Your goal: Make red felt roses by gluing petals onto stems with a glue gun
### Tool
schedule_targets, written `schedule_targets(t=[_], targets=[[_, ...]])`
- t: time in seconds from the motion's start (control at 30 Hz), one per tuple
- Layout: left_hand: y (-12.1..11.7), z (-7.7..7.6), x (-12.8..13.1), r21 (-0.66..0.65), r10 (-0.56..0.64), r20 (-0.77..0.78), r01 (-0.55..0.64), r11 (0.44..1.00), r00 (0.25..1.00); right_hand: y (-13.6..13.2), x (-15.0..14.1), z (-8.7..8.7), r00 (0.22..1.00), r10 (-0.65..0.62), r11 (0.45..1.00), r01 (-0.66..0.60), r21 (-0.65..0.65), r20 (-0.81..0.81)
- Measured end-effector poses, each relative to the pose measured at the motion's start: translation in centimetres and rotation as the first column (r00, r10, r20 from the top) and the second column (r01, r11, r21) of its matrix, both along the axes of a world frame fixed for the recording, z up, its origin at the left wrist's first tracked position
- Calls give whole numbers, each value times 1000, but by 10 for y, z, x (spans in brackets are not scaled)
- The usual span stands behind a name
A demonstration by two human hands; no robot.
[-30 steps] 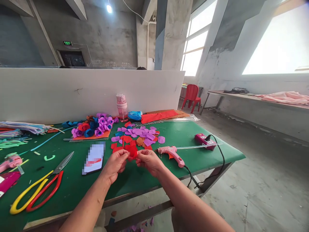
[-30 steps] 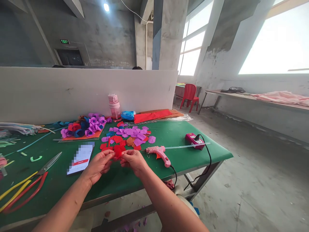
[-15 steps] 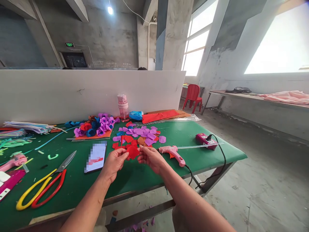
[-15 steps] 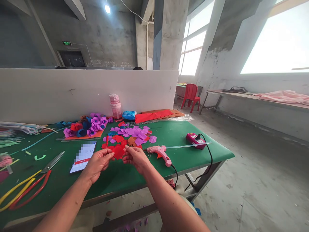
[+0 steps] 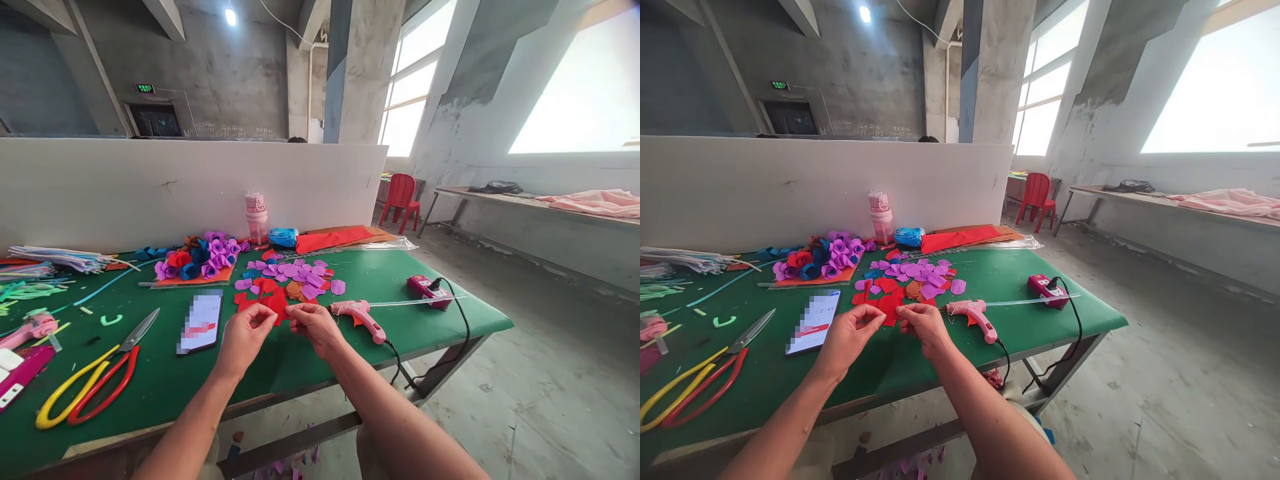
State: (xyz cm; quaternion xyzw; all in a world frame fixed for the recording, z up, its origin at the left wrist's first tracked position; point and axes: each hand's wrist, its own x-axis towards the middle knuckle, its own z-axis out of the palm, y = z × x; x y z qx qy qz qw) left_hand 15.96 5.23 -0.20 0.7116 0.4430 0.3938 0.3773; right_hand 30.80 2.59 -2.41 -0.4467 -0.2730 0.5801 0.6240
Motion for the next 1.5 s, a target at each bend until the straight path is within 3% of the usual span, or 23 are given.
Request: schedule_targets(t=[0.13, 0.3, 0.97, 1.5], targets=[[-5, -3, 6, 21, 3, -90, -1, 1000, 996, -2, -5, 2, 997, 66, 998, -66, 15, 35], [-1, -5, 4, 5, 49, -63, -48, 999, 997, -5, -8, 5, 992, 123, 992, -124, 26, 23], [-4, 0, 5, -56, 67, -22, -68, 996, 998, -3, -3, -3, 990, 123, 990, -128, 67, 69], [-1, -4, 2, -38, 50, -49, -52, 998, 998, -8, -4, 4, 989, 134, 988, -139, 73, 69]])
